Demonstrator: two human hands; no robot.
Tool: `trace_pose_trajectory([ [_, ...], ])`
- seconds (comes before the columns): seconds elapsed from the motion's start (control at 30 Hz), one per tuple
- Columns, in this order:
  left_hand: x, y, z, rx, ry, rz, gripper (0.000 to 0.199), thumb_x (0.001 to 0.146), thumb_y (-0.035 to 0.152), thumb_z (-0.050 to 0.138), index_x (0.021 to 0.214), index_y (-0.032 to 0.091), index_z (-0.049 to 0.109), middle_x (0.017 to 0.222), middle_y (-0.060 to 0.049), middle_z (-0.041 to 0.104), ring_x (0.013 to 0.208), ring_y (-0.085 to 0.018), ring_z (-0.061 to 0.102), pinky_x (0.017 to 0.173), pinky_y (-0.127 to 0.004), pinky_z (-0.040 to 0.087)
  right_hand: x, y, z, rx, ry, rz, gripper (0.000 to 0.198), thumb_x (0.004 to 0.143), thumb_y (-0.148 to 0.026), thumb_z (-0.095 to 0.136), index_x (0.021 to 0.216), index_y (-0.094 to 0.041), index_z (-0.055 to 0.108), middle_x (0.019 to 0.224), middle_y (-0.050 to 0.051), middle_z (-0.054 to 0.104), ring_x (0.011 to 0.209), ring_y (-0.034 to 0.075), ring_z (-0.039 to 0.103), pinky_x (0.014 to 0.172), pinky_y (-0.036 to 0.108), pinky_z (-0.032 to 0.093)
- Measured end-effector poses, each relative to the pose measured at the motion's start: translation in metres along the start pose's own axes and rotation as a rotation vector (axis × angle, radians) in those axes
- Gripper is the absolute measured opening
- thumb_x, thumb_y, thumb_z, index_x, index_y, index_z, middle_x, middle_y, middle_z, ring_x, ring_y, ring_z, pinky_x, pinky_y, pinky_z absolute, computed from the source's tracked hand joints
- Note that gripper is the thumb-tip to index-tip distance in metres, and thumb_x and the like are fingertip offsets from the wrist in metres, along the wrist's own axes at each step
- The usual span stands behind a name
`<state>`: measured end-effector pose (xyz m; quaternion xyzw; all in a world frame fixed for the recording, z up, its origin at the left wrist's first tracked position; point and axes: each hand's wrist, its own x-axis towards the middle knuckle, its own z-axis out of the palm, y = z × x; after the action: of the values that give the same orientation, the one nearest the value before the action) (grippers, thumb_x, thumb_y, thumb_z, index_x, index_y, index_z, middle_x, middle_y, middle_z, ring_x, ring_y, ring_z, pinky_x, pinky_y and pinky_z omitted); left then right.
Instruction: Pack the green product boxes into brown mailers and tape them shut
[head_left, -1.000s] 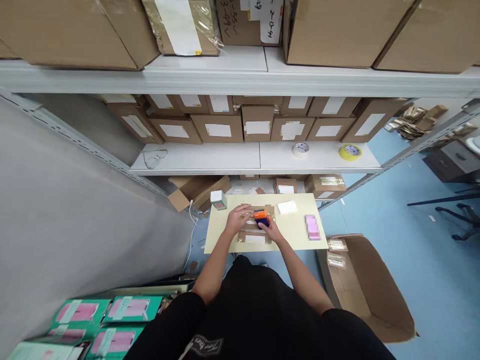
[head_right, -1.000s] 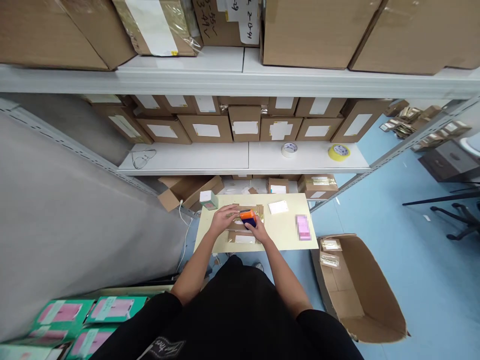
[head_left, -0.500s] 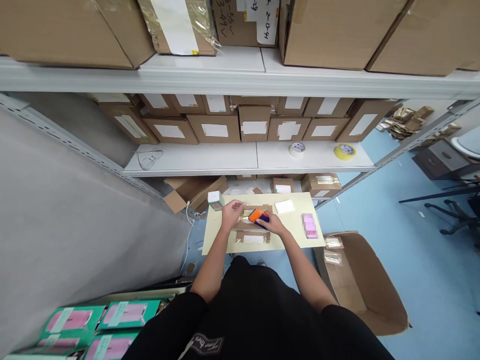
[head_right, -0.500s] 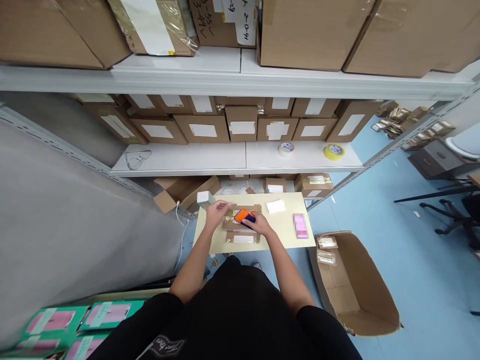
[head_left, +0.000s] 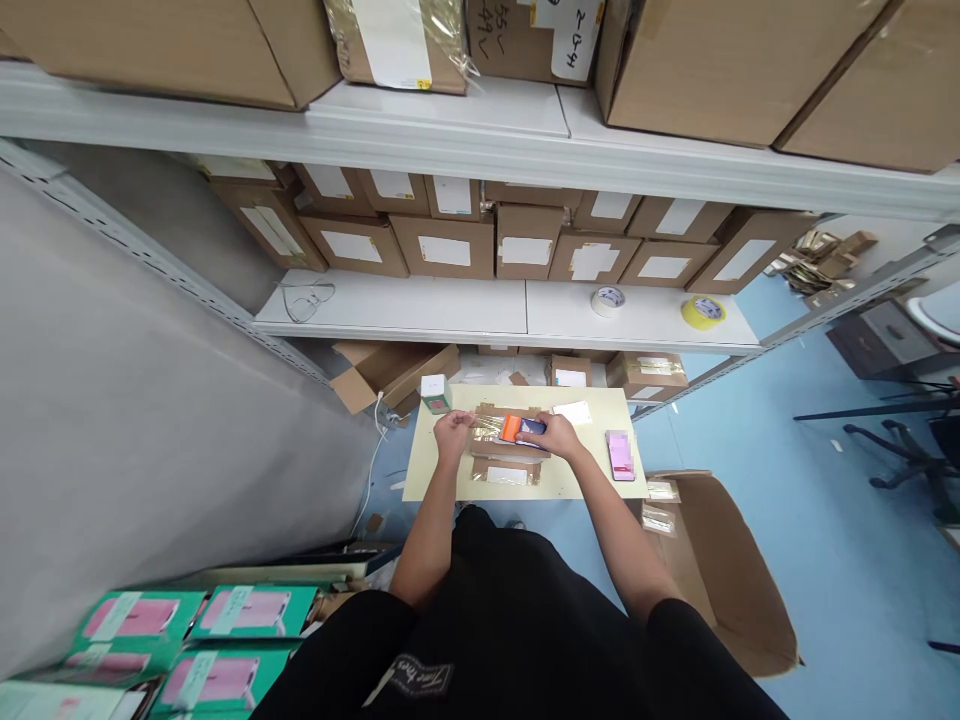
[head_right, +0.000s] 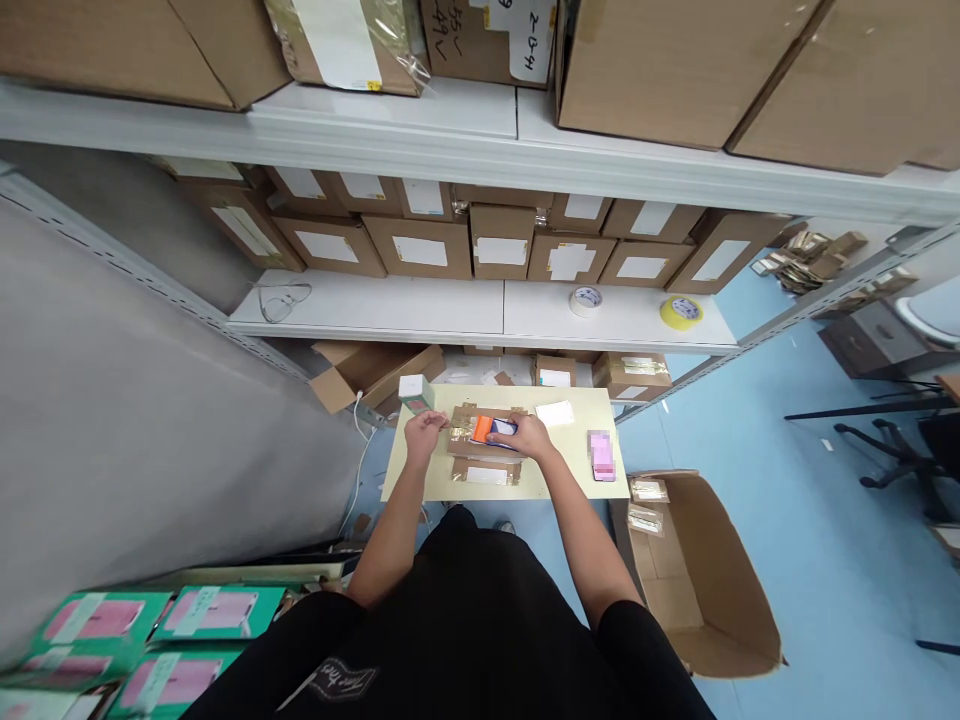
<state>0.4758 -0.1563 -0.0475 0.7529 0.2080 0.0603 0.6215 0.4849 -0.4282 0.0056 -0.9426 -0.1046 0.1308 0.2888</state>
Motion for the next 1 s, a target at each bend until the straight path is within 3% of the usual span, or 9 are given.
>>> trace_pose_trajectory([
  [0.13,0.008,-0.008,-0.019,0.05,0.11,0.022,0.023,0.08,0.042,0.064,0.072,0.021,0.069,0.071,-0.005,0.075,0.076,-0.022,0.073,0.083,-0.037,0.06,-0.004,0.021,-0.002,-0.054,0.007,0.028,0.054,0.079,-0.077,0.069,0.085,-0.024,0.074,0.079,0.006,0.075,0.072,0.023,0.066,0.062,0.029,0.038],
  [0.27,0.018,-0.016,-0.033,0.076,0.05,-0.007,0.024,0.077,0.044,0.066,0.07,0.021,0.069,0.07,-0.005,0.074,0.074,-0.022,0.072,0.081,-0.036,0.06,-0.001,0.041,0.001,-0.103,0.006,0.088,0.058,0.075,-0.082,0.069,0.082,-0.024,0.074,0.075,0.006,0.074,0.071,0.024,0.067,0.059,0.029,0.035],
  [0.5,0.023,-0.055,-0.023,0.044,0.074,-0.2,0.024,0.074,0.045,0.064,0.065,0.023,0.061,0.066,-0.005,0.07,0.072,-0.02,0.071,0.077,-0.034,0.06,0.022,0.036,0.014,-0.193,-0.081,0.095,0.062,0.076,-0.083,0.069,0.092,-0.023,0.077,0.087,0.01,0.078,0.085,0.027,0.071,0.066,0.029,0.041],
  [0.8,0.04,-0.087,-0.009,0.058,-0.028,-0.408,0.026,0.071,0.043,0.067,0.062,0.021,0.056,0.053,-0.001,0.059,0.059,-0.017,0.064,0.062,-0.029,0.055,0.033,0.022,0.02,-0.295,-0.131,0.167,0.07,0.074,-0.087,0.067,0.091,-0.019,0.076,0.096,0.016,0.078,0.091,0.03,0.073,0.072,0.031,0.047],
  [1.0,0.044,-0.103,0.01,0.103,-0.134,-0.562,0.023,0.073,0.039,0.071,0.072,0.019,0.06,0.059,-0.005,0.064,0.061,-0.02,0.067,0.063,-0.031,0.056,0.039,0.013,0.023,-0.323,-0.161,0.197,0.075,0.072,-0.09,0.066,0.093,-0.019,0.076,0.099,0.015,0.079,0.094,0.03,0.074,0.076,0.031,0.05],
])
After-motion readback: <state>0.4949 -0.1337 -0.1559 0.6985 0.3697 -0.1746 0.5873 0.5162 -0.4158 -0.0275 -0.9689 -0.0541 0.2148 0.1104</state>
